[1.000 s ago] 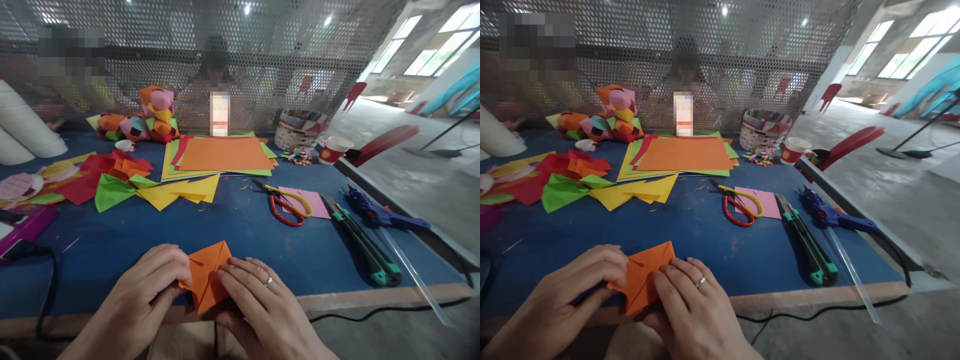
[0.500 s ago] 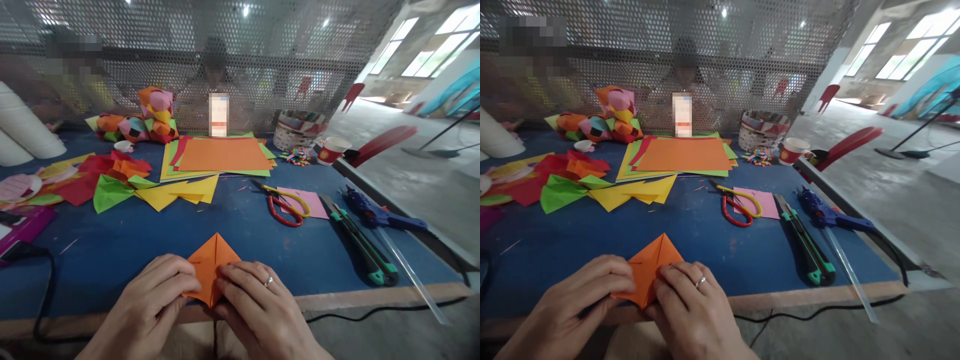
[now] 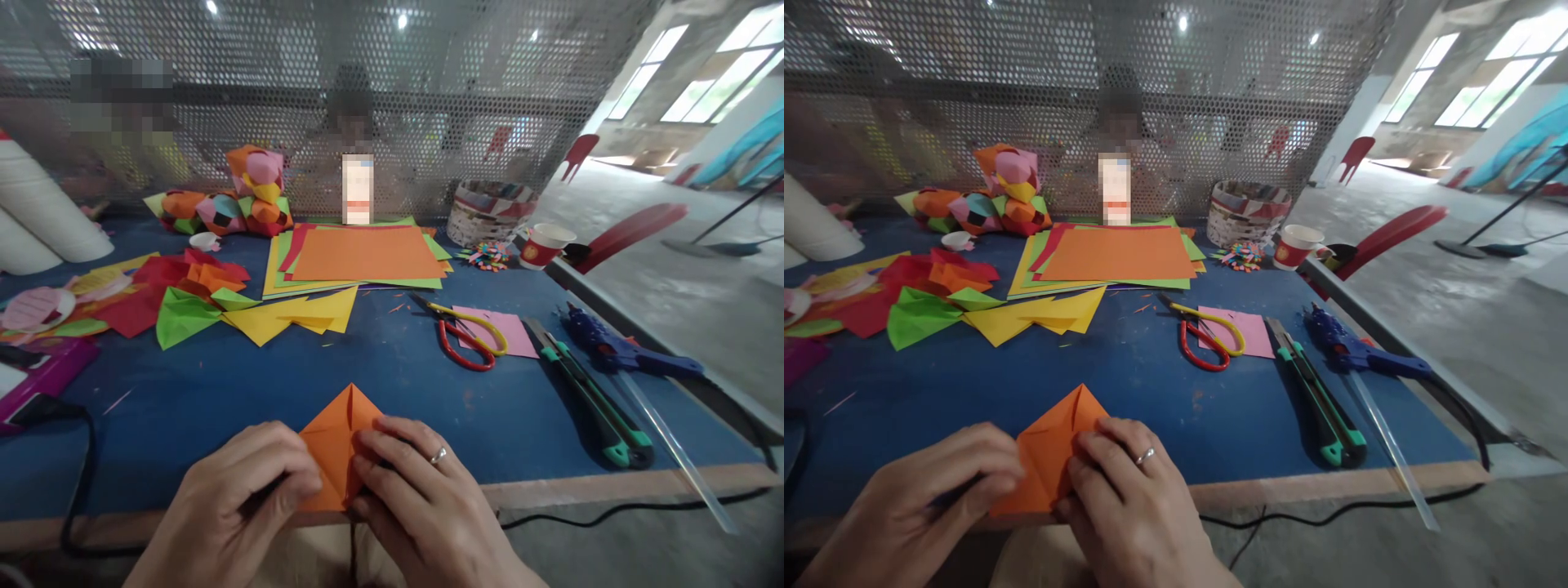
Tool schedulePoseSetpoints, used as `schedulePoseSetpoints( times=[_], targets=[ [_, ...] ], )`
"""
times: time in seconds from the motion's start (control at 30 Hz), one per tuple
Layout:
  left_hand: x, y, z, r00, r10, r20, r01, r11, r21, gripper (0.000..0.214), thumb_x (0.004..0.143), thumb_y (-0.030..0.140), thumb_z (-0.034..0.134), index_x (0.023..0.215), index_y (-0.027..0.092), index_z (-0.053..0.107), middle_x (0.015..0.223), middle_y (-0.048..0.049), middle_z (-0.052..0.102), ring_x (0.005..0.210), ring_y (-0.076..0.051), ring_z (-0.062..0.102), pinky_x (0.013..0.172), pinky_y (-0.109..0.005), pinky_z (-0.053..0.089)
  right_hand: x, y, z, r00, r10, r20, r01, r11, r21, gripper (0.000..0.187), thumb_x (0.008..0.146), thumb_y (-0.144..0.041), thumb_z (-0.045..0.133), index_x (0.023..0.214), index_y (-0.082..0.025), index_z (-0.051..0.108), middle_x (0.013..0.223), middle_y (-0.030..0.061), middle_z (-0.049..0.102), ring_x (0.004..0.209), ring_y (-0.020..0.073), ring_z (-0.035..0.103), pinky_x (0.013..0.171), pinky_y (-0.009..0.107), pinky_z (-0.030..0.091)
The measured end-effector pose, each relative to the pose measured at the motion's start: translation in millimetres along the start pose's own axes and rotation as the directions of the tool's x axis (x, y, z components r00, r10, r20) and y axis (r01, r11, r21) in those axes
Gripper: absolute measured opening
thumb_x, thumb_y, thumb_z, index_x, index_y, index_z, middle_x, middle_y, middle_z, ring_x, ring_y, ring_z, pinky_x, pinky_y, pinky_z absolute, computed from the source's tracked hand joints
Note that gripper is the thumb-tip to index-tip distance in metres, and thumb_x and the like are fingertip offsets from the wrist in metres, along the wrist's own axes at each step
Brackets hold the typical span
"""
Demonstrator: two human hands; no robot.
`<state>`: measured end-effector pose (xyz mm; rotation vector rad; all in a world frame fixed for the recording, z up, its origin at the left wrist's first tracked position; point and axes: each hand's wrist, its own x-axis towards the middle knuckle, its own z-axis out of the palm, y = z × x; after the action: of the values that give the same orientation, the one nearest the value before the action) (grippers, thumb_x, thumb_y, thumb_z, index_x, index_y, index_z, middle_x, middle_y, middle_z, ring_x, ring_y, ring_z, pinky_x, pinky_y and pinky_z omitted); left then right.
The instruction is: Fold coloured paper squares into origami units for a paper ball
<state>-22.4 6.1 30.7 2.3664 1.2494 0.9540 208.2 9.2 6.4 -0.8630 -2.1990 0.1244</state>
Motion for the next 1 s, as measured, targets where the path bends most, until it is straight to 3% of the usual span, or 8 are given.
schedulePoseSetpoints(
  times=[0.1,0.17,0.33,0.43,0.7,0.83,0.93,1.0],
  targets=[
    [6.0,1.1,8.4,0.983,-0.007,-0.183,0.040,0.984,0.176,0.011,0.101,0.031,0.055,0.094,0.025,0.061,0.087,0.0049,0.067,0.075,-0.007,0.067,0.071,-0.014,0.051,-1.2,1.7,-0.4,1.000,-0.026,0.013,0.026,0.999,-0.027,0.021,0.105,-0.021,0.054,0.110,-0.013,0.072,0.122,0.0087,0.076,0.130,0.0255,0.064,0.114,0.041,0.051],
    [10.2,-0.2,14.3,0.973,-0.002,-0.232,0.064,0.964,0.257,0.013,0.101,0.034,0.055,0.100,0.024,0.062,0.095,0.0026,0.069,0.082,-0.010,0.069,0.076,-0.018,0.053,-3.0,2.5,-0.2,0.999,-0.020,0.029,0.021,0.999,-0.035,0.021,0.105,-0.023,0.053,0.110,-0.015,0.072,0.126,0.0083,0.075,0.131,0.0253,0.063,0.113,0.040,0.052],
    [17.7,-6.0,20.3,0.979,-0.080,-0.186,0.142,0.927,0.348,0.019,0.101,0.042,0.053,0.102,0.026,0.063,0.090,0.0025,0.070,0.079,-0.015,0.070,0.070,-0.026,0.053,-6.5,4.5,0.8,0.996,-0.021,0.081,0.025,0.999,-0.043,0.020,0.106,-0.025,0.053,0.115,-0.017,0.069,0.128,0.0075,0.074,0.129,0.0247,0.065,0.109,0.039,0.054],
    [21.8,-8.1,18.8,0.983,-0.097,-0.154,0.147,0.920,0.362,0.021,0.102,0.036,0.047,0.097,0.026,0.065,0.086,0.0038,0.069,0.075,-0.015,0.070,0.066,-0.027,0.051,-4.9,4.6,0.8,0.997,-0.021,0.070,0.022,1.000,-0.016,0.019,0.106,-0.024,0.052,0.116,-0.017,0.068,0.123,0.0072,0.076,0.126,0.0227,0.066,0.108,0.037,0.054],
    [32.2,-5.5,13.9,0.975,-0.106,-0.196,0.159,0.947,0.280,0.025,0.100,0.033,0.045,0.089,0.025,0.066,0.078,0.0053,0.071,0.066,-0.012,0.069,0.060,-0.021,0.049,6.8,3.0,-0.3,0.993,0.110,0.038,-0.112,0.993,0.049,0.028,0.103,-0.007,0.041,0.118,-0.016,0.063,0.112,0.0090,0.074,0.096,0.0203,0.071,0.085,0.034,0.060],
    [32.6,1.0,11.5,0.969,-0.136,-0.206,0.174,0.968,0.179,0.022,0.102,0.033,0.047,0.090,0.025,0.064,0.070,0.0091,0.070,0.057,-0.007,0.067,0.054,-0.014,0.046,9.7,3.8,3.6,0.973,0.228,0.021,-0.229,0.971,0.070,0.032,0.098,-0.004,0.048,0.124,-0.019,0.059,0.125,0.0107,0.068,0.110,0.0208,0.067,0.095,0.036,0.058],
    [32.7,4.4,10.4,0.960,-0.162,-0.228,0.184,0.980,0.080,0.017,0.101,0.034,0.052,0.094,0.027,0.066,0.075,0.0097,0.073,0.063,-0.007,0.070,0.058,-0.010,0.047,9.1,5.1,6.3,0.943,0.332,-0.038,-0.326,0.938,0.119,0.045,0.091,-0.003,0.056,0.132,-0.021,0.052,0.140,0.0136,0.059,0.127,0.0242,0.059,0.102,0.039,0.055],
    [34.2,6.3,9.3,0.960,-0.148,-0.238,0.164,0.985,0.050,0.015,0.099,0.033,0.054,0.094,0.028,0.067,0.077,0.0104,0.074,0.064,-0.006,0.070,0.060,-0.009,0.048,9.7,6.4,4.6,0.917,0.399,-0.015,-0.389,0.901,0.194,0.059,0.086,-0.004,0.063,0.139,-0.022,0.047,0.141,0.0131,0.059,0.128,0.0243,0.059,0.102,0.040,0.055]
  ],
)
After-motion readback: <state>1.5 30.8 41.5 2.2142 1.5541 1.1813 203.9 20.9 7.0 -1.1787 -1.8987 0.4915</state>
